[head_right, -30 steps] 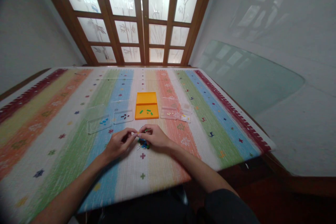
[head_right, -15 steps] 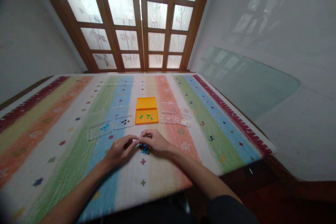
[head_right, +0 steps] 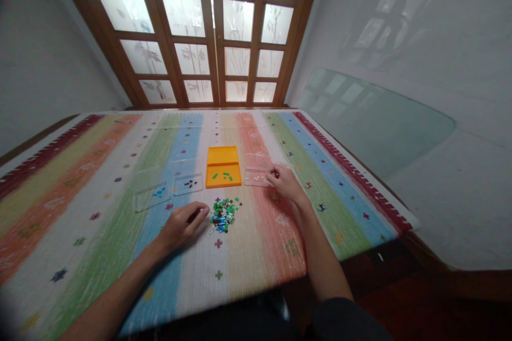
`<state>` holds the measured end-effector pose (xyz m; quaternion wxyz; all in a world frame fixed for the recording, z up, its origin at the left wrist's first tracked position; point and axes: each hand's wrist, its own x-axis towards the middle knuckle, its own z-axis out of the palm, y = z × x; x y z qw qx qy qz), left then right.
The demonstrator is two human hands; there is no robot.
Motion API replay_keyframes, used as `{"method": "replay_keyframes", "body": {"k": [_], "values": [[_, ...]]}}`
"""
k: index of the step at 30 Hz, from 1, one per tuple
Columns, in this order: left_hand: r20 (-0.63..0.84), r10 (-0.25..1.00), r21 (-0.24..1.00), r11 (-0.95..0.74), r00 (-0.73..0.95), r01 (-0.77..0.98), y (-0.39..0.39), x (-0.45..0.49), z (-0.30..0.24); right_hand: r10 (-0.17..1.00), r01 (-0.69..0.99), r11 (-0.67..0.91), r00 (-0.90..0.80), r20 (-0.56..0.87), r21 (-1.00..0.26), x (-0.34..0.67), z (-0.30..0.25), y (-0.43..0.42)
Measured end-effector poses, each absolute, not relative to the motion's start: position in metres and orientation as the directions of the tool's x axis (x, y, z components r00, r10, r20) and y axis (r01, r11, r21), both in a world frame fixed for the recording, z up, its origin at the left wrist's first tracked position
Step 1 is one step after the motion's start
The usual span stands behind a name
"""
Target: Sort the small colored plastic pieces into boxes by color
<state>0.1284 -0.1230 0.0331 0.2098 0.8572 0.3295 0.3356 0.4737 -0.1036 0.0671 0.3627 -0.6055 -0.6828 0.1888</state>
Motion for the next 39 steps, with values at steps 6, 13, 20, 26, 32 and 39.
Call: {"method": "replay_keyframes", "body": {"k": [6,13,20,26,32,39], "values": [[0.419,0.683,0.558,-0.713,0.598,0.424,-0.122,0.128,0.033,0.984,0.824,0.037,0.070,0.166,-0.566,0.515,0.058,-0.105],[0.391,0.689,0.547,-0.707,0.610,0.448,-0.120,0.125,0.032,0.993,0.868,-0.038,0.089,0.080,-0.495,0.519,0.054,-0.106],[0.377,0.686,0.554,-0.705,0.623,0.442,-0.118,0.124,0.030,0.992,0.878,-0.077,0.116,0.053,-0.473,0.521,0.054,-0.109],[0.346,0.700,0.553,-0.690,0.624,0.467,-0.116,0.122,0.028,0.973,0.796,-0.029,0.160,0.164,-0.604,0.518,0.066,-0.114],[0.328,0.704,0.570,-0.679,0.630,0.462,-0.117,0.123,0.029,0.977,0.543,0.107,0.098,0.190,-0.833,0.496,0.078,-0.118],[0.323,0.653,0.554,-0.718,0.685,0.423,-0.121,0.122,0.025,0.956,0.544,0.275,-0.247,0.161,-0.793,0.444,0.056,-0.114]]}}
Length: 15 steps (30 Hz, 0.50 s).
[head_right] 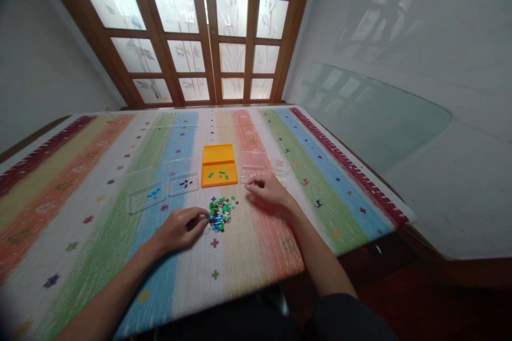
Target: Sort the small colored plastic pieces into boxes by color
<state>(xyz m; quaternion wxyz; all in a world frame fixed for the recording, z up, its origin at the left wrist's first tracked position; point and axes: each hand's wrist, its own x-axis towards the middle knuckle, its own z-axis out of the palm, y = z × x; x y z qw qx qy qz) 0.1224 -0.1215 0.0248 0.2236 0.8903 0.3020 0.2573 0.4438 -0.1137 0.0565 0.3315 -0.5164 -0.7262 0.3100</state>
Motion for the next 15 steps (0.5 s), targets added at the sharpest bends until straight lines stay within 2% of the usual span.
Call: {"method": "replay_keyframes", "body": {"k": [8,15], "values": [[0.317,0.600,0.547,-0.748,0.734,0.375,-0.124,0.127,0.026,0.822,0.501,0.439,-0.558,0.110,-0.746,0.380,0.039,-0.133],[0.310,0.598,0.527,-0.755,0.739,0.391,-0.124,0.125,0.029,0.763,0.513,0.556,-0.627,0.157,-0.654,0.363,0.036,-0.140]]}}
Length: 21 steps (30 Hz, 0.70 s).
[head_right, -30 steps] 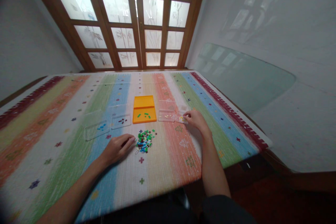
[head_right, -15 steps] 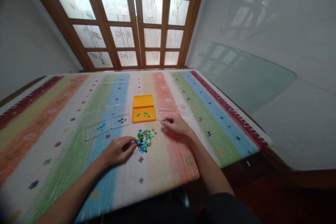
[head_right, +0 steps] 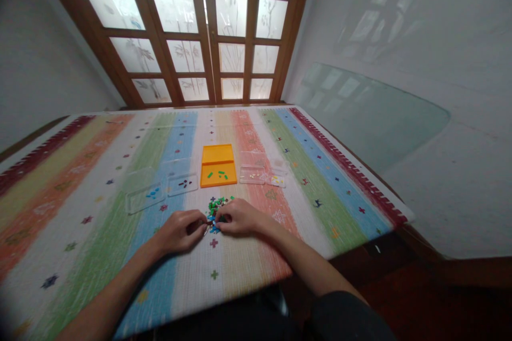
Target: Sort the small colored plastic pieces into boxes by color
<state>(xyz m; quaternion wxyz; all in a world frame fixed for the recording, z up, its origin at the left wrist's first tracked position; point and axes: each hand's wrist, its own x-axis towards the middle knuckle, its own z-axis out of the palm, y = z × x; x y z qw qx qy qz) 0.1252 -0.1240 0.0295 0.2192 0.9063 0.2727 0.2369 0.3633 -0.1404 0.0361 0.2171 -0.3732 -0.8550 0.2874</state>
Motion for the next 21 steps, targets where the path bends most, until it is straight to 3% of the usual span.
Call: {"method": "replay_keyframes", "body": {"k": [5,12,21], "values": [[0.314,0.591,0.491,-0.771,0.743,0.406,-0.124,0.121,0.031,0.775,0.528,0.541,-0.615,0.145,-0.655,0.366,0.036,-0.138],[0.380,0.588,0.477,-0.786,0.714,0.393,-0.123,0.122,0.031,0.848,0.507,0.379,-0.526,0.071,-0.774,0.368,0.045,-0.139],[0.542,0.497,0.404,-0.861,0.678,0.308,-0.128,0.135,0.030,0.857,0.334,0.266,-0.511,0.063,-0.904,0.359,0.038,-0.141]]}}
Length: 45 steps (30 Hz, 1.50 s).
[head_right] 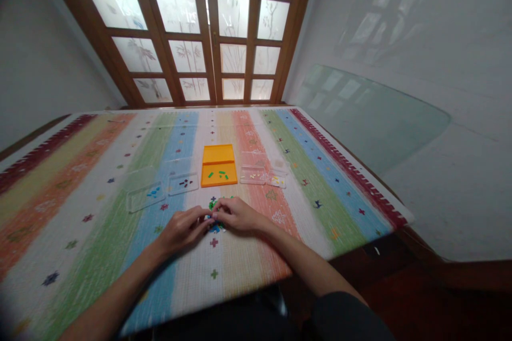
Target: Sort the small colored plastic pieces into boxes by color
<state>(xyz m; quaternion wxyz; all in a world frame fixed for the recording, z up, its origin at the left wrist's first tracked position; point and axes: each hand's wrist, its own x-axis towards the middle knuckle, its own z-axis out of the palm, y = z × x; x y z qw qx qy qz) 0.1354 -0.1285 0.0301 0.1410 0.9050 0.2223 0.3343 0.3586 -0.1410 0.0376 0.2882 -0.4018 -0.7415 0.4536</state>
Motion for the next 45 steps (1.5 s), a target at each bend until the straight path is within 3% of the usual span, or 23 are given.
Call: {"method": "replay_keyframes", "body": {"k": [5,8,12,17,24,30,45], "values": [[0.562,0.515,0.431,-0.850,0.647,0.302,-0.127,0.134,0.030,0.835,0.231,0.156,-0.550,0.003,-0.960,0.357,0.039,-0.140],[0.578,0.563,0.469,-0.822,0.590,0.324,-0.122,0.130,0.034,0.856,0.251,0.192,-0.516,0.036,-0.949,0.359,0.041,-0.138],[0.632,0.705,0.499,-0.687,0.320,0.528,-0.106,0.106,0.048,0.904,0.320,0.256,-0.414,0.108,-0.912,0.363,0.040,-0.136],[0.623,0.781,0.472,-0.423,0.047,0.773,-0.081,0.053,0.064,0.917,0.381,0.253,-0.387,0.095,-0.889,0.366,0.039,-0.135],[0.397,0.917,0.409,-0.202,0.025,0.890,-0.065,0.018,0.061,0.920,0.496,0.293,-0.380,0.099,-0.818,0.369,0.040,-0.134],[0.208,0.977,0.415,-0.133,0.049,0.900,-0.065,0.016,0.061,0.926,0.532,0.310,-0.358,0.123,-0.788,0.370,0.041,-0.133],[0.238,0.968,0.338,-0.158,0.078,0.928,-0.063,0.014,0.060,0.933,0.557,0.307,-0.336,0.129,-0.772,0.375,0.038,-0.131]]}}
